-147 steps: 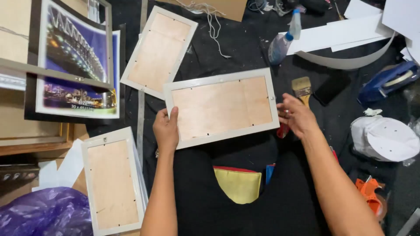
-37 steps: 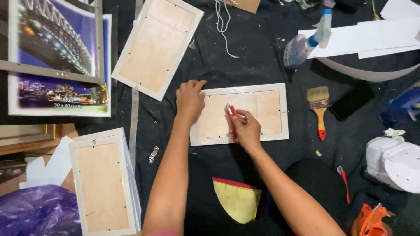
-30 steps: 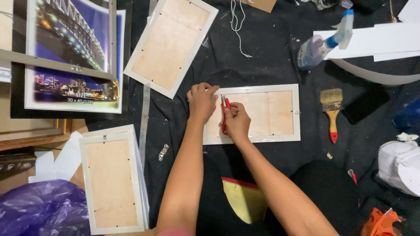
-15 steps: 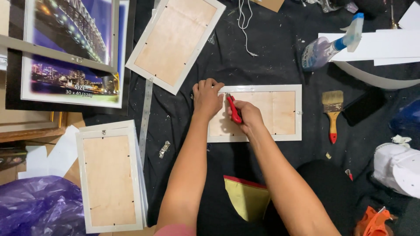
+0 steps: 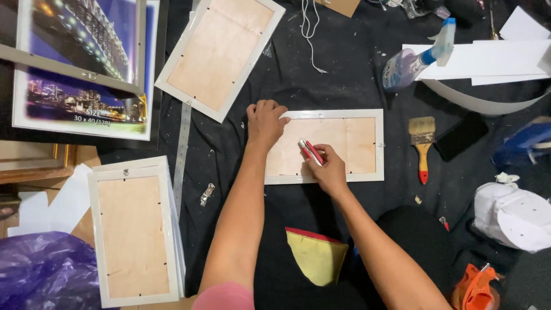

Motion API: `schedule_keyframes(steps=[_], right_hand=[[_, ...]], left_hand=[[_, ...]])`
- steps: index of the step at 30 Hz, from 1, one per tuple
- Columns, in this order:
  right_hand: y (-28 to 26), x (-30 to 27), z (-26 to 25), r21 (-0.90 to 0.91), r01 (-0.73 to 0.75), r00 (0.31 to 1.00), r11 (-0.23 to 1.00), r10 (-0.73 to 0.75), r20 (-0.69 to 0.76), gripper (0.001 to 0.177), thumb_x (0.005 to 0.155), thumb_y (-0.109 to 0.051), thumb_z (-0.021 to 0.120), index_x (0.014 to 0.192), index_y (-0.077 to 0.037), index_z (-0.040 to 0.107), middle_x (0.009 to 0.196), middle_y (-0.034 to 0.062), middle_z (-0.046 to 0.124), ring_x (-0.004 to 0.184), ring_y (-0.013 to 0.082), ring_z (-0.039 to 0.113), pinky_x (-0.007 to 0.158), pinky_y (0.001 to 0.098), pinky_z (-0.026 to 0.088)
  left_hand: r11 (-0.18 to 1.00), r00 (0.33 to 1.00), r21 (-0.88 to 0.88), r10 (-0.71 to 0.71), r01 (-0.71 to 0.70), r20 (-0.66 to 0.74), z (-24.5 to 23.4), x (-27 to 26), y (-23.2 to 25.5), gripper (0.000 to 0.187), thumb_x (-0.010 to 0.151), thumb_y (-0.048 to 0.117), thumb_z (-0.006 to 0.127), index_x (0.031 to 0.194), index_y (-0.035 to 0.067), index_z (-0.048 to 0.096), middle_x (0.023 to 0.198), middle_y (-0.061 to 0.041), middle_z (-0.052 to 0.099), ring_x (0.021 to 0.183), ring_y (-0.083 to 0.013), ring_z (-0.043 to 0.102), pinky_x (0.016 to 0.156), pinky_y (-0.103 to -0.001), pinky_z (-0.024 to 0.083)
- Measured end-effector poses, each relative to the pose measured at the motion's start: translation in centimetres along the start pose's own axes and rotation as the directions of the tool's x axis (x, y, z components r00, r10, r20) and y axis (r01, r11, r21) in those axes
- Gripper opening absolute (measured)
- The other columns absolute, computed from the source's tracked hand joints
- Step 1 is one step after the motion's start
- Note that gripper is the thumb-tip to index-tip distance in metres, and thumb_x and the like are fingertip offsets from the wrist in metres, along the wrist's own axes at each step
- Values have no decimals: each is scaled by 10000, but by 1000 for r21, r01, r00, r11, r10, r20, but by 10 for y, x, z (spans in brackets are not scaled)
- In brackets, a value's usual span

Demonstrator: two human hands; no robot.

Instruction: Securing the wooden backing of a picture frame using adhesive strips and a hand tool.

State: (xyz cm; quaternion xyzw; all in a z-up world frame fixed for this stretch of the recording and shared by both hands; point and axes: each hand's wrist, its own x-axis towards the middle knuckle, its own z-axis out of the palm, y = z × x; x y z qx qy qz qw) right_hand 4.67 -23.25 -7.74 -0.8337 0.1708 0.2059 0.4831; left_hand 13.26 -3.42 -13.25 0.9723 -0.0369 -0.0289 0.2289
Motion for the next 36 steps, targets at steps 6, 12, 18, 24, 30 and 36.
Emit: schedule_keyframes(steps=[6, 12, 18, 24, 30, 36], right_hand=[[-11, 16, 8, -502, 337, 939, 797, -247, 238, 393, 922, -326, 695, 1314, -348, 668, 1156, 56, 701, 1067, 334, 702, 882, 464, 589], [-10, 28, 33, -559, 453, 889, 694, -306, 340, 388, 929, -272, 651, 1308, -352, 657, 1101, 66, 645, 1039, 344, 689, 866, 468, 588], [-15, 33, 36, -490, 406, 899, 771, -241, 367, 388, 921, -267, 671, 1307, -298, 692, 1118, 111, 664, 1082, 394, 677, 909, 498, 565], [-42, 62, 36, -426, 228, 909, 875, -34, 415, 408, 793, -263, 792, 1199, -220, 785, 1030, 187, 755, 1068, 376, 706, 923, 435, 545], [-21, 91, 41, -325, 80, 909, 942, 65, 413, 402, 699, -261, 831, 1096, -201, 815, 798, 165, 728, 652, 255, 674, 614, 355, 555], [-54, 48, 3, -375, 121, 922, 919, 35, 385, 545, 890, -587, 691, 1193, -143, 780, 1083, 208, 758, 1077, 380, 706, 929, 477, 541]], left_hand=[[899, 880, 112, -437, 423, 187, -26, -26, -27, 558, 798, 387, 833, 1185, 57, 601, 1025, -168, 680, 1034, -361, 671, 870, -469, 456], [864, 764, -34, -425, 502, 485, -34, -78, -13, 551, 878, 295, 765, 1249, -98, 658, 1095, -330, 709, 1047, -481, 700, 782, -583, 593], [873, 795, -67, -405, 483, 452, -34, -80, -12, 545, 873, 271, 782, 1283, -65, 658, 1145, -301, 708, 1095, -466, 692, 828, -584, 595], [846, 755, -80, -422, 527, 502, -55, -78, 0, 579, 915, 240, 743, 1374, -77, 588, 1275, -305, 663, 1216, -460, 633, 925, -585, 565], [828, 733, -81, -441, 555, 517, -59, -79, 5, 605, 923, 248, 736, 1403, -76, 563, 1303, -302, 651, 1236, -439, 624, 921, -574, 569], [806, 761, -150, -453, 572, 464, -97, -78, 21, 634, 960, 404, 670, 1320, -115, 611, 1197, -297, 696, 1129, -400, 689, 821, -521, 618]])
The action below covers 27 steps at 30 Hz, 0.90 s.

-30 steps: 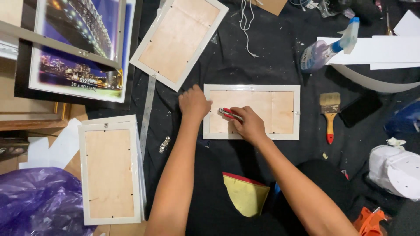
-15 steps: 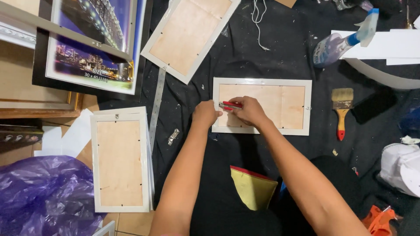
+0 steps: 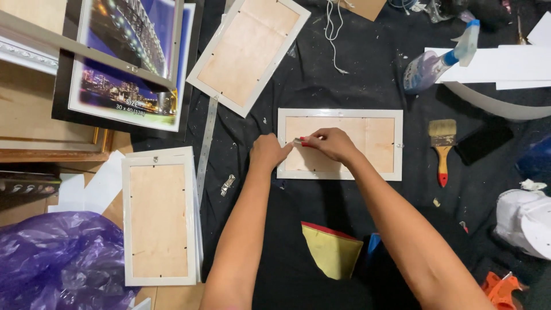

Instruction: Securing the wooden backing of a picture frame using adhesive strips and a hand tool.

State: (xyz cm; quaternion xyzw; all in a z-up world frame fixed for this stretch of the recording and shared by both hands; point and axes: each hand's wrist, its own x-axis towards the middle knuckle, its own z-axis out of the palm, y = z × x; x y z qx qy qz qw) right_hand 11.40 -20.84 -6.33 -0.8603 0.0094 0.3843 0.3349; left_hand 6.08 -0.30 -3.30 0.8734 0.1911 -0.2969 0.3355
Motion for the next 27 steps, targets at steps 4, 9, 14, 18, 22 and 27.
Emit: schedule_keyframes(steps=[4, 9, 14, 18, 22, 27], right_hand=[[28, -25, -14, -111, 34, 996, 993, -43, -77, 391, 981, -406, 624, 1167, -97, 776, 1112, 204, 760, 1112, 412, 687, 965, 516, 506], [66, -34, -5, -551, 65, 994, 832, -102, -37, 267, 1067, -387, 475, 1237, -314, 667, 1172, 15, 694, 1209, 257, 606, 1131, 519, 348], [67, -37, 7, -665, 102, 988, 740, -156, -22, 249, 1035, -444, 520, 1185, -287, 642, 1091, 34, 655, 1148, 254, 607, 1041, 478, 369], [56, -32, 4, -711, 166, 972, 683, -234, 2, 242, 1001, -445, 587, 1149, -276, 676, 1075, 38, 677, 1136, 248, 613, 1014, 461, 359], [48, -28, 6, -741, 184, 970, 646, -241, 30, 240, 980, -445, 609, 1148, -292, 689, 1073, 29, 688, 1124, 238, 609, 999, 444, 347], [58, -20, 6, -768, 255, 946, 587, -316, 73, 252, 947, -495, 632, 1150, -379, 726, 1061, -11, 684, 1099, 190, 586, 1003, 419, 332]], left_hand=[[997, 996, 51, 65, -63, -54, 31, 40, -20, 450, 965, 321, 659, 1122, -100, 692, 986, -273, 738, 946, -361, 739, 682, -473, 640], [991, 985, 63, 126, -119, -118, 47, 63, -32, 290, 947, 228, 615, 877, -41, 698, 731, -203, 703, 715, -291, 723, 531, -406, 590], [967, 974, 233, 144, -102, -172, 60, 66, -29, 235, 932, 191, 638, 968, -32, 703, 847, -204, 703, 802, -326, 727, 649, -439, 614], [768, 918, 554, 396, -321, -17, 48, 8, 25, 627, 683, 262, 942, 1145, -17, 624, 1022, -228, 680, 1001, -403, 694, 869, -508, 582], [629, 820, 553, 537, -546, 200, 112, 36, -6, 673, 588, 204, 981, 1096, -29, 606, 945, -211, 662, 939, -402, 704, 829, -500, 605], [601, 777, 505, 560, -620, 287, 129, 52, -19, 631, 713, 106, 910, 1219, -85, 585, 1019, -226, 654, 999, -416, 708, 863, -487, 607]])
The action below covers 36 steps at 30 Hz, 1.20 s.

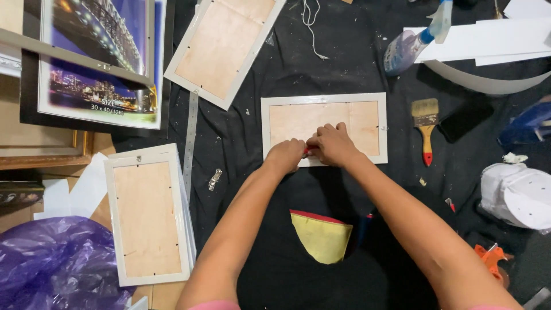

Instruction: Securing the wooden backing of a picture frame using adhesive strips and a hand tool.

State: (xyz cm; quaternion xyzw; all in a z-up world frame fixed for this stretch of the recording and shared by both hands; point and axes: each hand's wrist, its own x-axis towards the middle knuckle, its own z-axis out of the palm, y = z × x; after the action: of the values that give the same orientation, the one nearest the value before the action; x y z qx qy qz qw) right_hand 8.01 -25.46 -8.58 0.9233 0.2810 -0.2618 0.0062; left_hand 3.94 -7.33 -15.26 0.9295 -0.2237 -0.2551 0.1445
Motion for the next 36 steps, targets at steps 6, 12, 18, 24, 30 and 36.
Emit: schedule_keyframes(steps=[6, 12, 18, 24, 30, 36], right_hand=[[5, -23, 24, -7, 150, 917, 989, -142, -374, 221, 978, -472, 635, 1016, -276, 730, 939, -4, 587, 981, 183, 543, 969, 398, 333], [38, -46, 34, 28, 9, 866, 1000, 6, -499, 201, 920, -470, 699, 1048, -315, 706, 927, -7, 589, 935, 212, 572, 945, 444, 363], [122, -91, 8, 4, -221, 928, 975, 211, -307, 311, 880, -529, 721, 1068, -282, 724, 1001, 11, 705, 1043, 219, 647, 991, 450, 346], [147, -81, 34, -59, -209, 958, 976, 192, -212, 272, 847, -566, 704, 993, -338, 722, 978, -21, 699, 1031, 190, 639, 1007, 455, 361], [129, -61, 20, -44, -151, 978, 988, 142, -154, 213, 844, -528, 711, 995, -382, 749, 950, -48, 718, 1010, 164, 645, 979, 419, 361], [135, -56, 28, -72, -53, 993, 996, 45, -108, 234, 824, -537, 710, 1023, -431, 769, 1005, -68, 718, 1037, 156, 610, 974, 419, 346]], left_hand=[[994, 996, 66, 85, -84, -9, -10, -9, 5, 536, 755, 20, 832, 1228, -85, 603, 1055, -220, 654, 994, -409, 711, 866, -483, 607], [986, 989, 81, 145, -144, -12, 1, -3, 0, 398, 740, -36, 795, 1109, -38, 646, 981, -175, 652, 910, -357, 726, 810, -413, 619], [973, 978, 101, 205, -209, 49, -28, -14, 13, 405, 729, -80, 789, 1104, -41, 644, 985, -192, 661, 926, -364, 726, 823, -431, 622], [902, 981, 395, 195, -175, -11, -14, 4, 31, 419, 732, 174, 828, 1066, 57, 604, 940, -103, 621, 857, -299, 705, 750, -404, 606], [985, 982, -14, 173, -174, -79, -6, 37, 100, 533, 795, 295, 852, 1109, -17, 556, 1000, -179, 599, 951, -420, 677, 810, -499, 596], [984, 976, -160, 36, -72, -215, 6, 51, 131, 489, 808, 215, 832, 1163, 51, 539, 1014, -139, 580, 950, -394, 649, 815, -499, 575]])
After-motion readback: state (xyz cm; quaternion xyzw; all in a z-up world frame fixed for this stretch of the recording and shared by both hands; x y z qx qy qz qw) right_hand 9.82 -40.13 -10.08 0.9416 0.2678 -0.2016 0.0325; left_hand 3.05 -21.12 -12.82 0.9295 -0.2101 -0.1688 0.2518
